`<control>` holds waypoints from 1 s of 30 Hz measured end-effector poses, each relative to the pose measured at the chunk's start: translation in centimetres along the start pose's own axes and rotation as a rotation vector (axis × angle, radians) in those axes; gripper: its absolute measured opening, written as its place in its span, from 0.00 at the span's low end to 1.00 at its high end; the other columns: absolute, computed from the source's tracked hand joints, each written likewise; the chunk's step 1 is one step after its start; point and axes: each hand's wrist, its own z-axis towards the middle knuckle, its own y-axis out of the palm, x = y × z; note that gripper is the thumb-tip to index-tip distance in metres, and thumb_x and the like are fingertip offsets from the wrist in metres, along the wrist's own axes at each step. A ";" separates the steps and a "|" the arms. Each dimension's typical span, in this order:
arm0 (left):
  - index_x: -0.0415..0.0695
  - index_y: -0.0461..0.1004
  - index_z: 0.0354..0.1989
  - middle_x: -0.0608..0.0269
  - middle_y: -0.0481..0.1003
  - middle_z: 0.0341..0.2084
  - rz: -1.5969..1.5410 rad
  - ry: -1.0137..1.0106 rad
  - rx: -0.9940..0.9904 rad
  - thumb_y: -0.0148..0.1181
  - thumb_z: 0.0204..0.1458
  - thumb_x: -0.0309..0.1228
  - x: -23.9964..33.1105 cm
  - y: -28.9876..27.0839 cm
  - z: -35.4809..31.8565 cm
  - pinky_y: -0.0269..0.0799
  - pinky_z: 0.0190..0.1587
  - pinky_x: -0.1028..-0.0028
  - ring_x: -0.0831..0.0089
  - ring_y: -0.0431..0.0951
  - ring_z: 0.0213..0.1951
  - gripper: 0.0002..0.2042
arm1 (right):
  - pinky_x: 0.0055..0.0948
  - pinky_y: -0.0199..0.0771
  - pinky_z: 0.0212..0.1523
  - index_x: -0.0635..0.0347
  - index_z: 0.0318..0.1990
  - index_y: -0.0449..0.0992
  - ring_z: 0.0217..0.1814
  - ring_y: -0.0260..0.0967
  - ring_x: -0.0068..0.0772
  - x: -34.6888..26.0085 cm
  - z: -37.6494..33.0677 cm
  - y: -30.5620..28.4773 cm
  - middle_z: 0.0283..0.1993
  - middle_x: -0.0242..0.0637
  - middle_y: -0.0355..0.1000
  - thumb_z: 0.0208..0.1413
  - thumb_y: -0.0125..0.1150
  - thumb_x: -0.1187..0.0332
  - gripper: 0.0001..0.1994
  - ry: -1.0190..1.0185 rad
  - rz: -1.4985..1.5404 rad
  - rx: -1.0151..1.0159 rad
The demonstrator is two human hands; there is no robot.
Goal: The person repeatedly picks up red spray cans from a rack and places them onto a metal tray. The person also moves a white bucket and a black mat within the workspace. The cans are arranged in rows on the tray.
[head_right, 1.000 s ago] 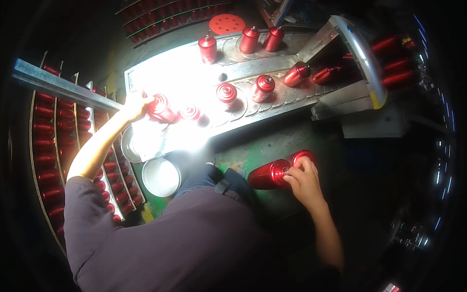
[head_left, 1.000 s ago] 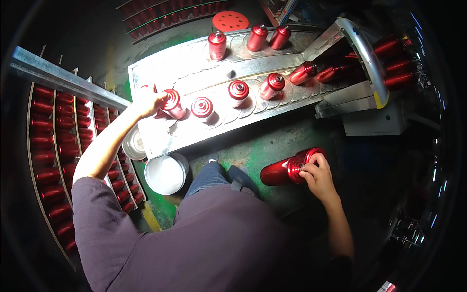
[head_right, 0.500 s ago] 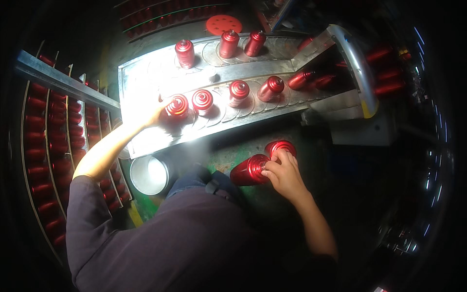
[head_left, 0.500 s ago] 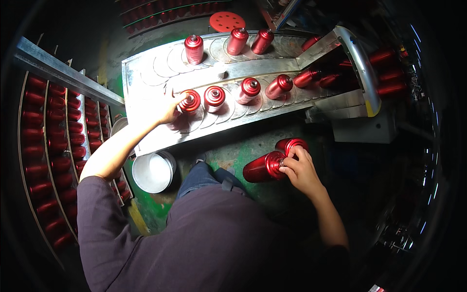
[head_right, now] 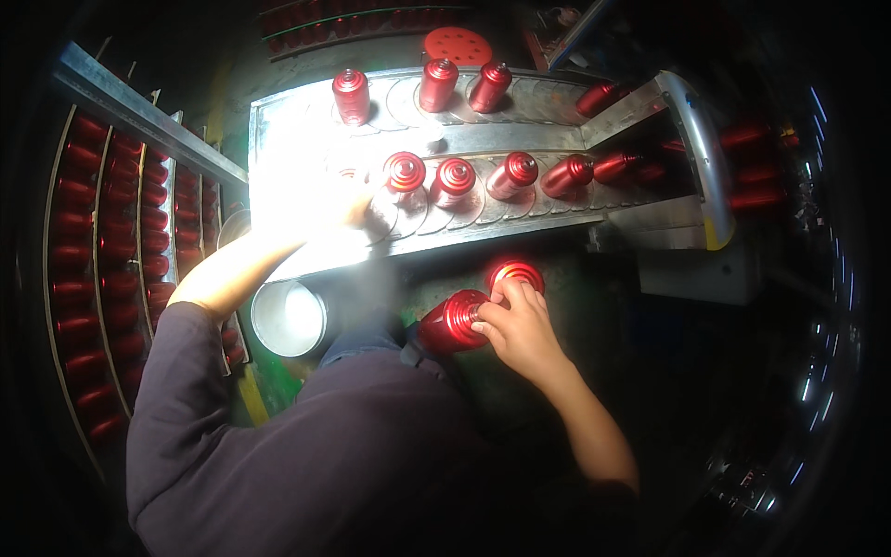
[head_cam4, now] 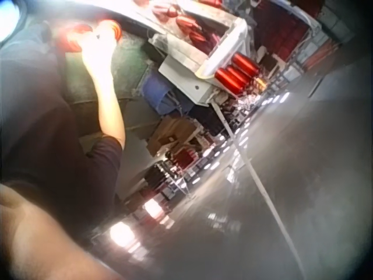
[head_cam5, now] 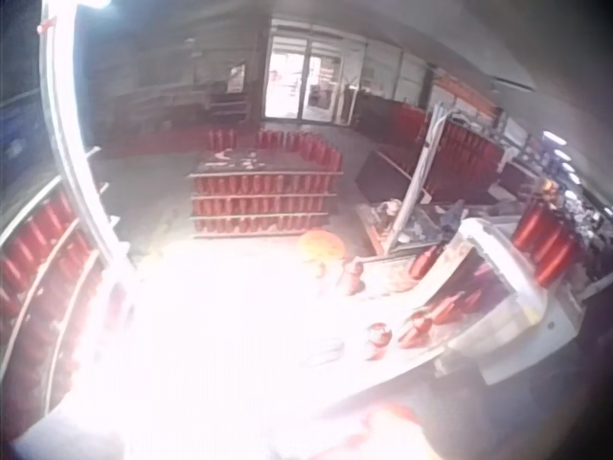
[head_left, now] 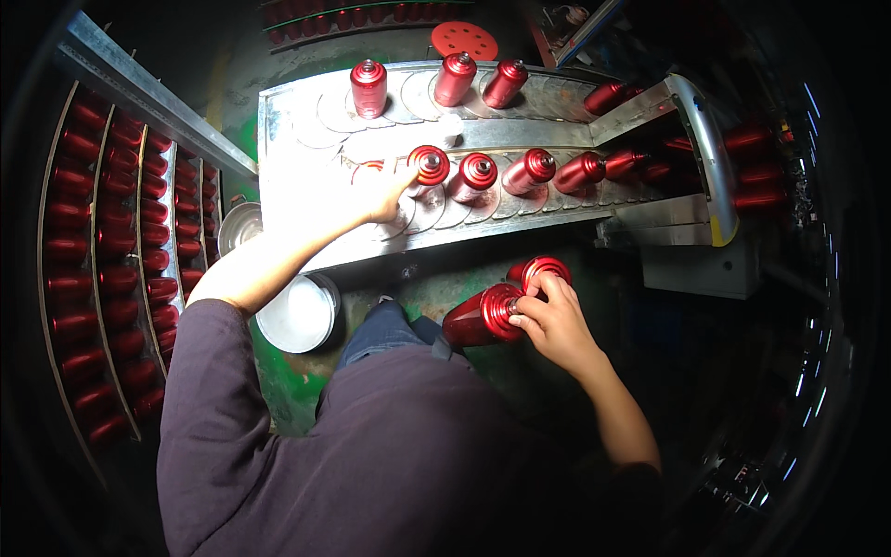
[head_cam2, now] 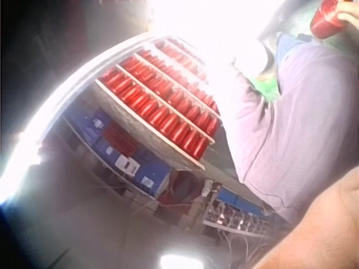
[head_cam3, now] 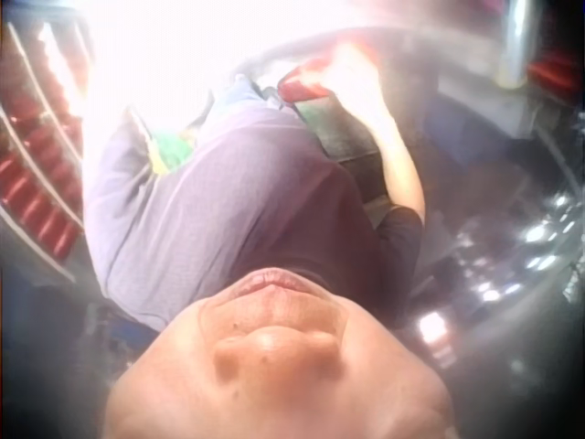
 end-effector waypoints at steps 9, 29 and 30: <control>0.46 0.69 0.59 0.53 0.71 0.51 -0.536 0.291 0.246 0.70 0.44 0.40 -1.0 1.6 -7.8 0.70 0.52 0.57 0.55 0.75 0.50 0.32 | 0.42 0.66 0.48 0.54 0.33 0.79 0.47 0.65 0.41 -3.8 5.5 3.5 0.43 0.36 0.64 0.51 0.69 0.65 0.06 -0.015 0.036 -0.051; 0.42 0.65 0.59 0.46 0.66 0.53 -0.915 -0.080 0.782 0.75 0.29 0.27 -9.3 16.8 -3.6 0.74 0.53 0.56 0.43 0.74 0.51 0.41 | 0.34 0.67 0.52 0.55 0.58 0.75 0.45 0.60 0.42 -3.7 20.2 13.6 0.43 0.43 0.57 0.53 0.64 0.75 0.23 -0.152 0.190 -0.014; 0.43 0.65 0.60 0.46 0.66 0.54 -0.962 -0.087 0.792 0.74 0.29 0.27 -10.0 16.9 -2.4 0.74 0.53 0.56 0.43 0.74 0.52 0.41 | 0.35 0.68 0.52 0.56 0.57 0.75 0.45 0.61 0.42 -3.5 21.3 13.9 0.43 0.43 0.57 0.53 0.64 0.75 0.22 -0.163 0.179 0.015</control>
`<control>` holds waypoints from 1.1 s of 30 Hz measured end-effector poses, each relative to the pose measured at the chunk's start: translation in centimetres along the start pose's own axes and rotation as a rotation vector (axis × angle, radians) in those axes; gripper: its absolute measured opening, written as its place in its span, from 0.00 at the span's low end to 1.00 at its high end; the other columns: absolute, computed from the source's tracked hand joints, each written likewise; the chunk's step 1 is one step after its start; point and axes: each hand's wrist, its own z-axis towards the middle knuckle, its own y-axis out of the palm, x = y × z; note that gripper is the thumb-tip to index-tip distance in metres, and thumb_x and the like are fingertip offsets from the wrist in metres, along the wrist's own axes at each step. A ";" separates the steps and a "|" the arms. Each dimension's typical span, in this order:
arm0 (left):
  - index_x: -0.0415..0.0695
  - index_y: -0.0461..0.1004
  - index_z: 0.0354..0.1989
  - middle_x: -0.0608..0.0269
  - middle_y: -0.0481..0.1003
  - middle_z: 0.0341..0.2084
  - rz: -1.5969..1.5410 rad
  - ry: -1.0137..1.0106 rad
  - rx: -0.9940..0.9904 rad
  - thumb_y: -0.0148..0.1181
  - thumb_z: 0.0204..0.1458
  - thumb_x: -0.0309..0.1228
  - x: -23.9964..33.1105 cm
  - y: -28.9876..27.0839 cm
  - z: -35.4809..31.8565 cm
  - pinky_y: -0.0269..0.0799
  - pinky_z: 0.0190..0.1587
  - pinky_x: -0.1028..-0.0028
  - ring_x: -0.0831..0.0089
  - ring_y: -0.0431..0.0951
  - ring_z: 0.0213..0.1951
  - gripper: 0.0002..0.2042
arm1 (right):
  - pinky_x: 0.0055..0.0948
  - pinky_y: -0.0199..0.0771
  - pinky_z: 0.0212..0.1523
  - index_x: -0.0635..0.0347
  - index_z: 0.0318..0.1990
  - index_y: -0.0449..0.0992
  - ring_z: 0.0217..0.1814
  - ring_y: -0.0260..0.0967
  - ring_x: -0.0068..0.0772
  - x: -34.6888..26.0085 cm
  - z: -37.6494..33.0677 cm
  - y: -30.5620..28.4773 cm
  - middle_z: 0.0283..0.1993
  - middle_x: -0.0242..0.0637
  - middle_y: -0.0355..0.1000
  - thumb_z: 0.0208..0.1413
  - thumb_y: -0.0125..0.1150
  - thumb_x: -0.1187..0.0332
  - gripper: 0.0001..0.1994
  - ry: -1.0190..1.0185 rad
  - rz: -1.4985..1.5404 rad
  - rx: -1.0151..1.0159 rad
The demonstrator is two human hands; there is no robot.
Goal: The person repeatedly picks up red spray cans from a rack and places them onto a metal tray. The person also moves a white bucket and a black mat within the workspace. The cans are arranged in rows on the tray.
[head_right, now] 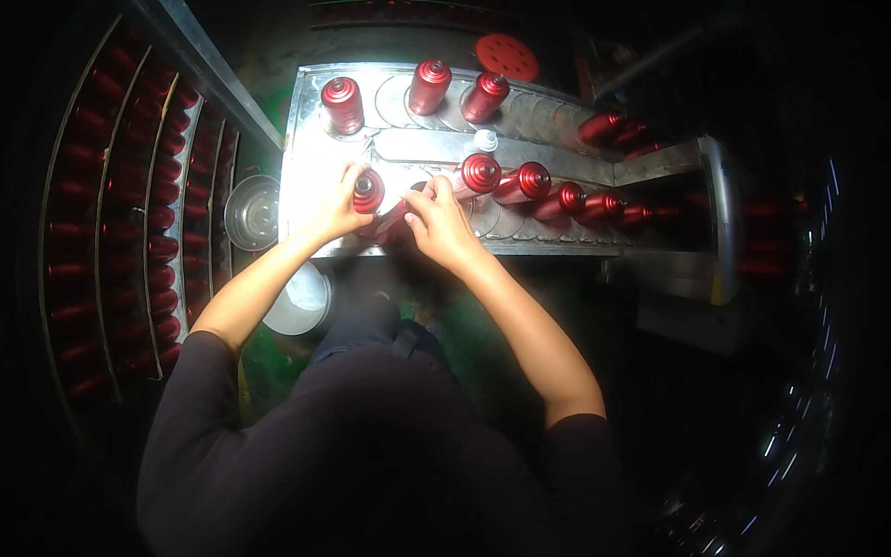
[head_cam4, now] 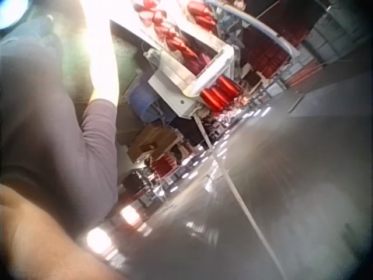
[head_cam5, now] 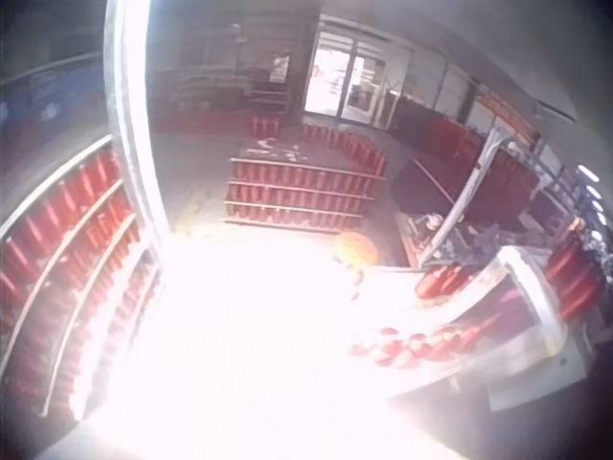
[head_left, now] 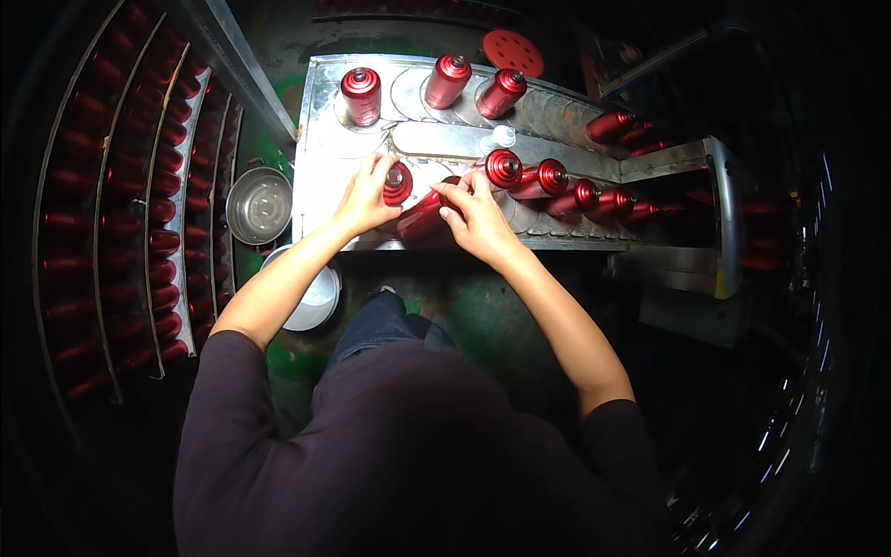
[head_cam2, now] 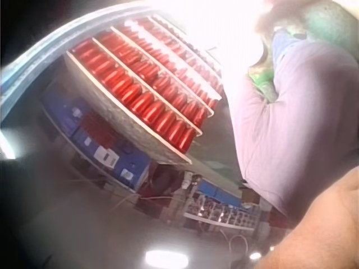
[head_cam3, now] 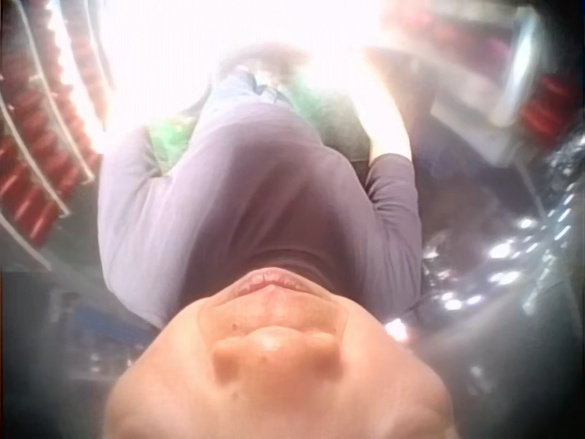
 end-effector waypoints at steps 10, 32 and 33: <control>0.45 0.64 0.61 0.46 0.64 0.56 -0.079 -0.114 0.162 0.75 0.31 0.28 -4.0 6.5 0.4 0.71 0.58 0.56 0.44 0.70 0.56 0.41 | 0.46 0.75 0.48 0.60 0.47 0.79 0.48 0.71 0.54 6.3 2.8 3.6 0.46 0.51 0.66 0.49 0.61 0.76 0.15 0.071 -0.259 0.050; 0.38 0.79 0.38 0.69 0.76 0.29 0.032 -0.755 1.026 0.60 0.61 0.29 11.9 -20.0 -42.4 0.73 0.37 0.80 0.82 0.74 0.31 0.07 | 0.31 0.74 0.45 0.61 0.46 0.81 0.42 0.75 0.36 -1.5 -14.7 2.9 0.41 0.41 0.75 0.55 0.63 0.75 0.11 0.170 0.105 -0.303; 0.39 0.79 0.36 0.69 0.76 0.28 -0.013 -0.765 1.173 0.60 0.61 0.31 13.1 -23.5 -43.6 0.73 0.34 0.82 0.84 0.74 0.30 0.07 | 0.29 0.74 0.48 0.62 0.46 0.81 0.44 0.76 0.36 -2.3 -14.5 4.0 0.42 0.41 0.76 0.55 0.63 0.75 0.11 0.206 0.109 -0.302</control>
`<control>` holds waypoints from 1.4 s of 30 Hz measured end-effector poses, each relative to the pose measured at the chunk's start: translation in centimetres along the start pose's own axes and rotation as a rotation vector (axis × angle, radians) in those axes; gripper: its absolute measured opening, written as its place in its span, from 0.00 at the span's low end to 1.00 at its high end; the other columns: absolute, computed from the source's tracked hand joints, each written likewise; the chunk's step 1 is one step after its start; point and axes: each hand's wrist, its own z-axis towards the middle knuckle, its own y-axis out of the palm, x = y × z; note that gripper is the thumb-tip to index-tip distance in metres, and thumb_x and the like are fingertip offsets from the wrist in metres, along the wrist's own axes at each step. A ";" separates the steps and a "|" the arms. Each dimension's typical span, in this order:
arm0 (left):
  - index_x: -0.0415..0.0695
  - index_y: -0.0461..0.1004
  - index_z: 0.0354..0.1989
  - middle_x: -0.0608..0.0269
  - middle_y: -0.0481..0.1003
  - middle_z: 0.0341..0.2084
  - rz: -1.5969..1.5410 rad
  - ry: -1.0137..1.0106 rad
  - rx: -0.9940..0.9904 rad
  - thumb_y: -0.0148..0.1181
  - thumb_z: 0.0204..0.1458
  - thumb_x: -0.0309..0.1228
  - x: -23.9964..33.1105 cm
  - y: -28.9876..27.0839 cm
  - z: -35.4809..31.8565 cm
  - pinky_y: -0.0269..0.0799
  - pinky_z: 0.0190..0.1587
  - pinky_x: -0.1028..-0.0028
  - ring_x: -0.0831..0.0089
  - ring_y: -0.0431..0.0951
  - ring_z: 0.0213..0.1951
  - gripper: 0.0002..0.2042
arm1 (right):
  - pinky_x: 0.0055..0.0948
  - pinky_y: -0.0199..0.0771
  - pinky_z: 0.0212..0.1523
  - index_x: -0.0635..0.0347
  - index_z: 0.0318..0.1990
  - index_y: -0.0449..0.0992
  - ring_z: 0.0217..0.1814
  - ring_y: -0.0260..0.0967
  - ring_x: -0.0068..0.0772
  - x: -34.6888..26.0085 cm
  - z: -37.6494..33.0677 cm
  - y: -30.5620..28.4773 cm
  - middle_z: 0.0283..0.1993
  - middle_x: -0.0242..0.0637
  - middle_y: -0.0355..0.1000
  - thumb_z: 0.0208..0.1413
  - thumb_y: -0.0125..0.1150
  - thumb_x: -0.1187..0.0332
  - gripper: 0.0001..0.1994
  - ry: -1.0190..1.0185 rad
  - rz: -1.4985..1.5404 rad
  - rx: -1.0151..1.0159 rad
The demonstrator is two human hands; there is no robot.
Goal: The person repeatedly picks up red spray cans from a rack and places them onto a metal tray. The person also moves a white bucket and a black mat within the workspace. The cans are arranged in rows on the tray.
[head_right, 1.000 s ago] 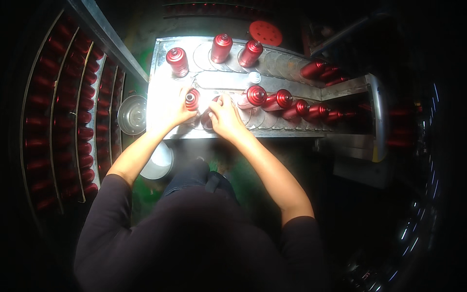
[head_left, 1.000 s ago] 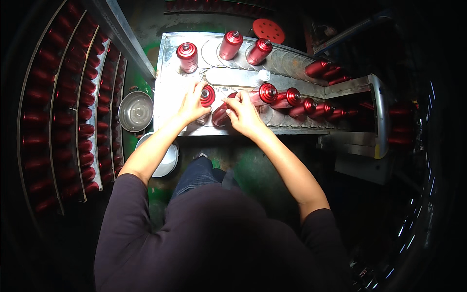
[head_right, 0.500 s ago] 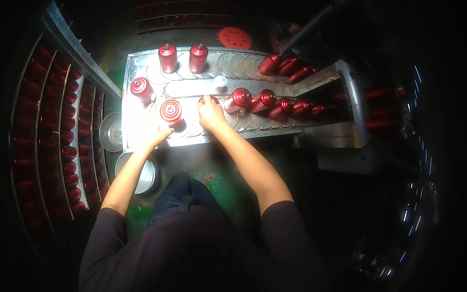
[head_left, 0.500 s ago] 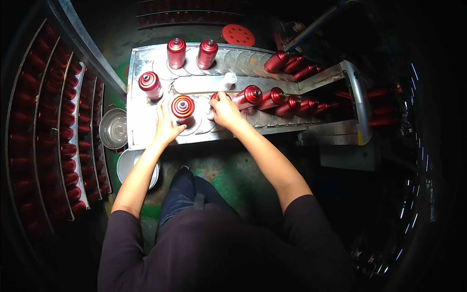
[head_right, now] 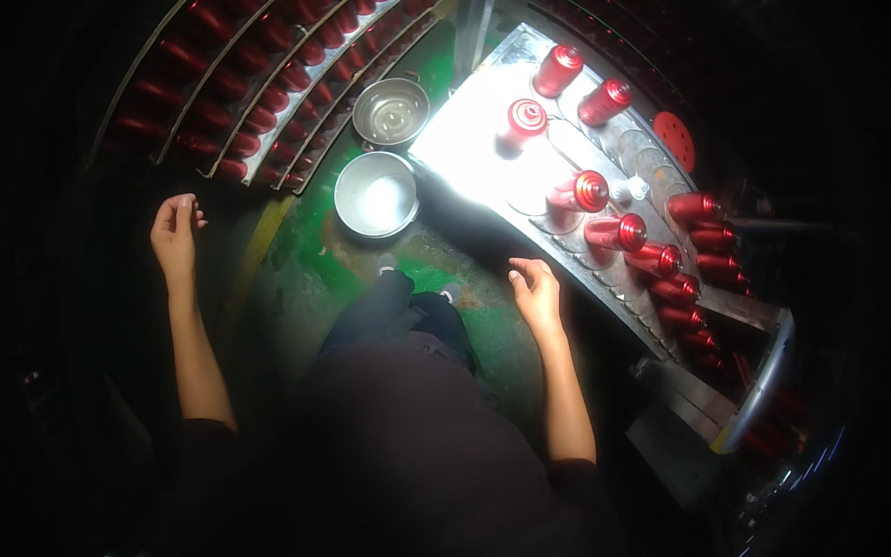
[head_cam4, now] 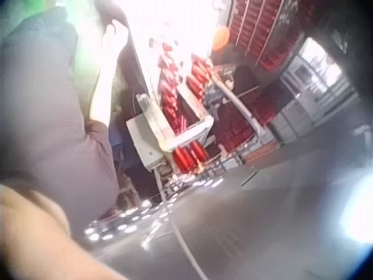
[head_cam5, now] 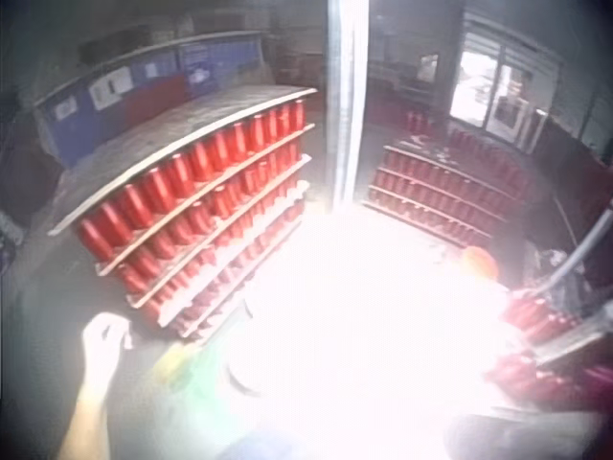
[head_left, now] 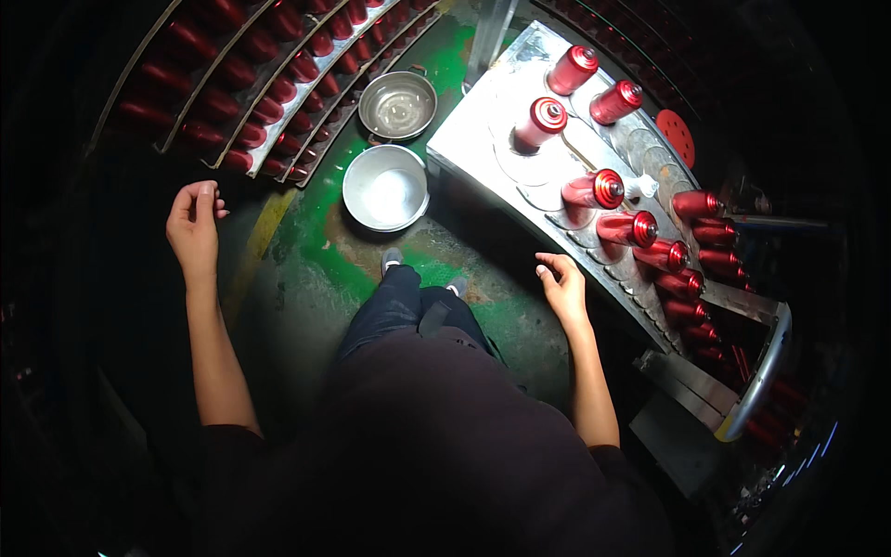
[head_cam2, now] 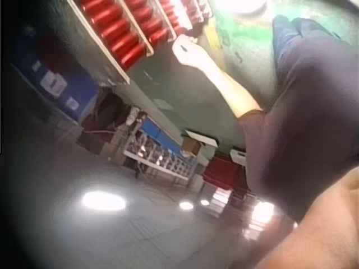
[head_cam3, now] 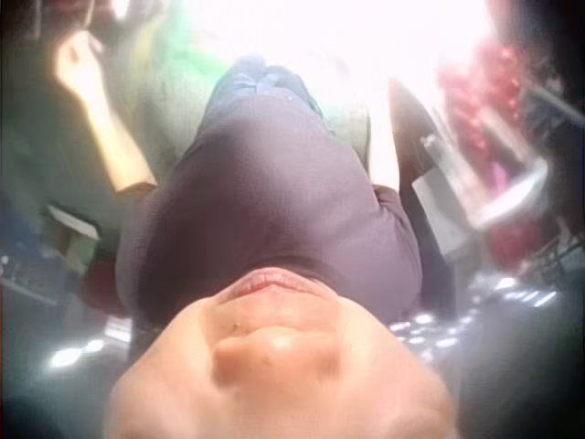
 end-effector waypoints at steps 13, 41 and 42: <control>0.46 0.77 0.52 0.64 0.79 0.38 0.146 -0.058 0.423 0.57 0.63 0.40 -8.1 -42.5 31.2 0.75 0.35 0.77 0.78 0.79 0.35 0.15 | 0.26 0.70 0.58 0.66 0.56 0.75 0.53 0.73 0.25 -30.7 17.3 23.0 0.51 0.36 0.78 0.65 0.58 0.71 0.15 -0.367 0.257 -0.183; 0.46 0.70 0.62 0.51 0.71 0.60 -0.070 -0.533 0.467 0.55 0.57 0.54 -23.5 -44.1 81.9 0.67 0.59 0.56 0.55 0.70 0.62 0.31 | 0.23 0.73 0.31 0.63 0.46 0.73 0.29 0.73 0.27 -72.1 60.4 30.5 0.30 0.34 0.74 0.62 0.62 0.64 0.12 -0.338 1.417 -0.108; 0.46 0.71 0.61 0.51 0.72 0.59 0.006 -0.518 0.523 0.56 0.56 0.54 -22.9 -44.1 82.6 0.68 0.59 0.56 0.55 0.71 0.61 0.30 | 0.21 0.72 0.30 0.65 0.48 0.74 0.29 0.73 0.26 -73.0 62.3 31.2 0.32 0.35 0.75 0.62 0.62 0.65 0.14 -0.326 1.443 -0.163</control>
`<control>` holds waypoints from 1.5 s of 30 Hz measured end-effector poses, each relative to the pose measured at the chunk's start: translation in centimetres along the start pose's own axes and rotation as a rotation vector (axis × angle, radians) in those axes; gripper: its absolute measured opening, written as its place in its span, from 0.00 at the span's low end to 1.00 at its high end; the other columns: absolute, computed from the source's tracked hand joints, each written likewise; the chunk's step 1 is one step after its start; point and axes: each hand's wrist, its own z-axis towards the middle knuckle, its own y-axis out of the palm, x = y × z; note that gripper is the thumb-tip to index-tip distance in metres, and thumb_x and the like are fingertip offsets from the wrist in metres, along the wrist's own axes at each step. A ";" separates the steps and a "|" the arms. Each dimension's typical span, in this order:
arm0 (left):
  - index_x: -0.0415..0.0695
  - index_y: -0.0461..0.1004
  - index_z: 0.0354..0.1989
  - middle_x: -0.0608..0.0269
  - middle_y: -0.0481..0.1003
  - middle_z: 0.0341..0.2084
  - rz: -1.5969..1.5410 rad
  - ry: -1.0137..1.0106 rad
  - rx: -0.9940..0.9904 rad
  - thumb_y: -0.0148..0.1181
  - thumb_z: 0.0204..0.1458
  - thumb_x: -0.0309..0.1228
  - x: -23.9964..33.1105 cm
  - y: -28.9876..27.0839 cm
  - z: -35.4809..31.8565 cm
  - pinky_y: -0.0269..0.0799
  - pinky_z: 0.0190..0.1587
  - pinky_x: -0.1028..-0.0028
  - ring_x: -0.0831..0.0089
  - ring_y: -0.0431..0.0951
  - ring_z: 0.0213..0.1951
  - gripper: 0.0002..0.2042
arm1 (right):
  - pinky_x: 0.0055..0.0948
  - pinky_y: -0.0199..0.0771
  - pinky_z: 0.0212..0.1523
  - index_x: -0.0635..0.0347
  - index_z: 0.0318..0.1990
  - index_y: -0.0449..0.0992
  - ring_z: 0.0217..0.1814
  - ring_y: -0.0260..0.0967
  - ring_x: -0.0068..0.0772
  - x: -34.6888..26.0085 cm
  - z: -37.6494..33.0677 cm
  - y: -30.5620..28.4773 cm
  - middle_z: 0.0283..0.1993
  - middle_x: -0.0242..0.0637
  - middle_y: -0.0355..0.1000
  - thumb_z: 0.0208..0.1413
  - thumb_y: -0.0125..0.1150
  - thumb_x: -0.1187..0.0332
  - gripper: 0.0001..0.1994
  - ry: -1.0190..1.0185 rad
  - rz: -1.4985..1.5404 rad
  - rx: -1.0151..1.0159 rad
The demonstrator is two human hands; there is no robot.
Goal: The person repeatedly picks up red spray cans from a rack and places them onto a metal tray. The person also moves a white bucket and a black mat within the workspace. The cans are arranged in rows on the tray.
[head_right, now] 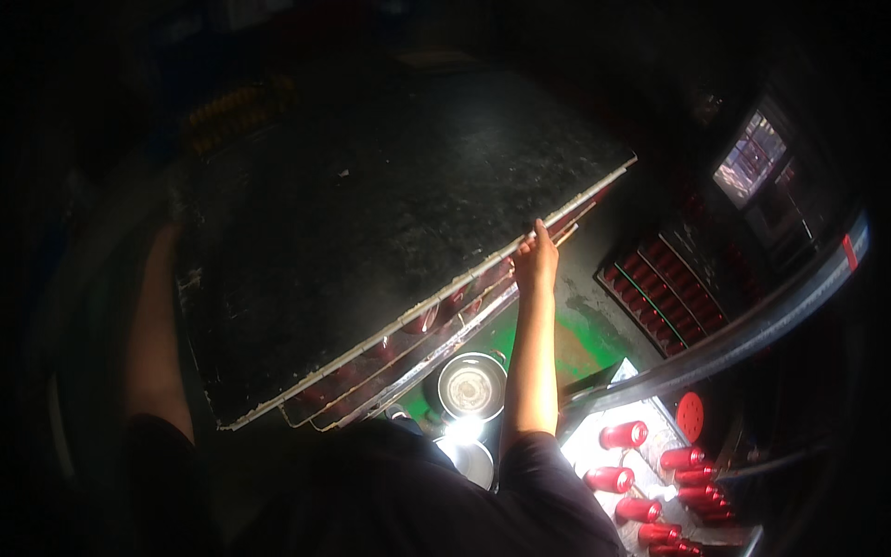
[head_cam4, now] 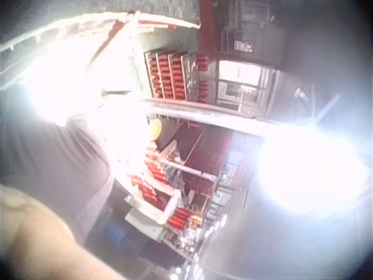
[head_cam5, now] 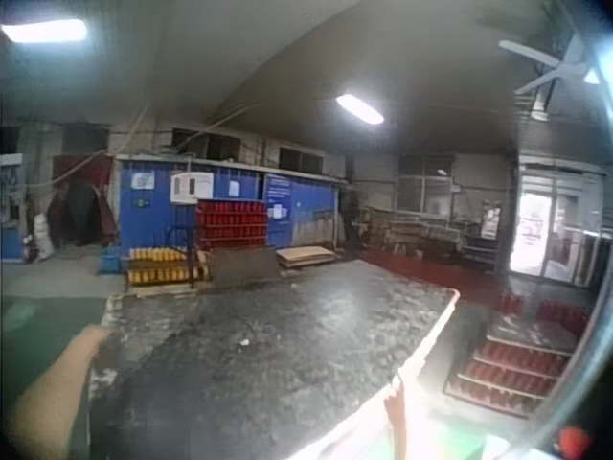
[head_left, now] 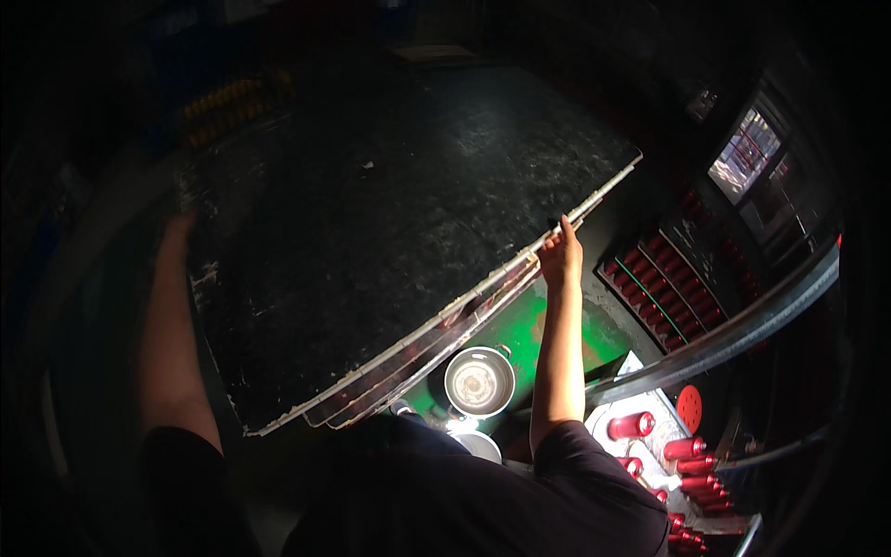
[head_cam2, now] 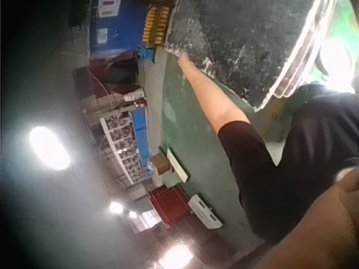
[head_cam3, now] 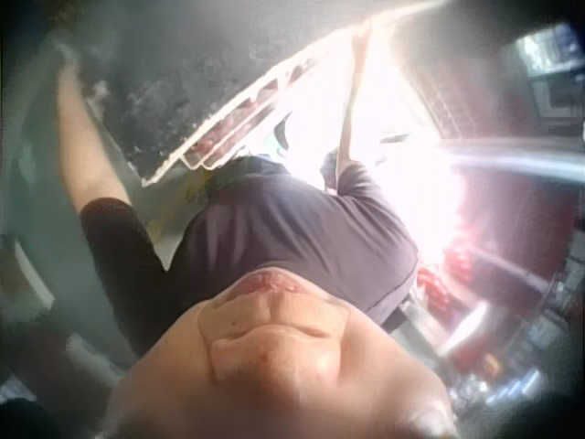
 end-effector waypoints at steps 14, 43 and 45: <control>0.43 0.81 0.48 0.52 0.79 0.50 0.075 -0.132 0.157 0.66 0.48 0.45 11.4 1.9 -16.8 0.76 0.53 0.62 0.56 0.79 0.53 0.23 | 0.41 0.63 0.66 0.74 0.58 0.73 0.62 0.67 0.44 -8.0 4.3 -0.6 0.62 0.48 0.70 0.60 0.58 0.60 0.25 -0.169 -0.267 0.289; 0.34 0.82 0.36 0.47 0.82 0.38 -0.199 0.049 0.387 0.69 0.45 0.40 8.5 1.6 -15.9 0.73 0.46 0.64 0.59 0.81 0.43 0.19 | 0.44 0.72 0.56 0.76 0.46 0.79 0.49 0.73 0.49 -5.4 16.5 2.0 0.48 0.55 0.75 0.53 0.60 0.67 0.19 -0.700 -0.567 0.227; 0.33 0.82 0.39 0.46 0.81 0.41 -0.153 0.002 0.381 0.69 0.46 0.40 9.2 1.7 -15.8 0.73 0.47 0.64 0.58 0.81 0.45 0.20 | 0.44 0.73 0.55 0.76 0.45 0.79 0.48 0.73 0.49 -4.9 16.3 1.8 0.47 0.56 0.75 0.53 0.60 0.67 0.18 -0.717 -0.580 0.229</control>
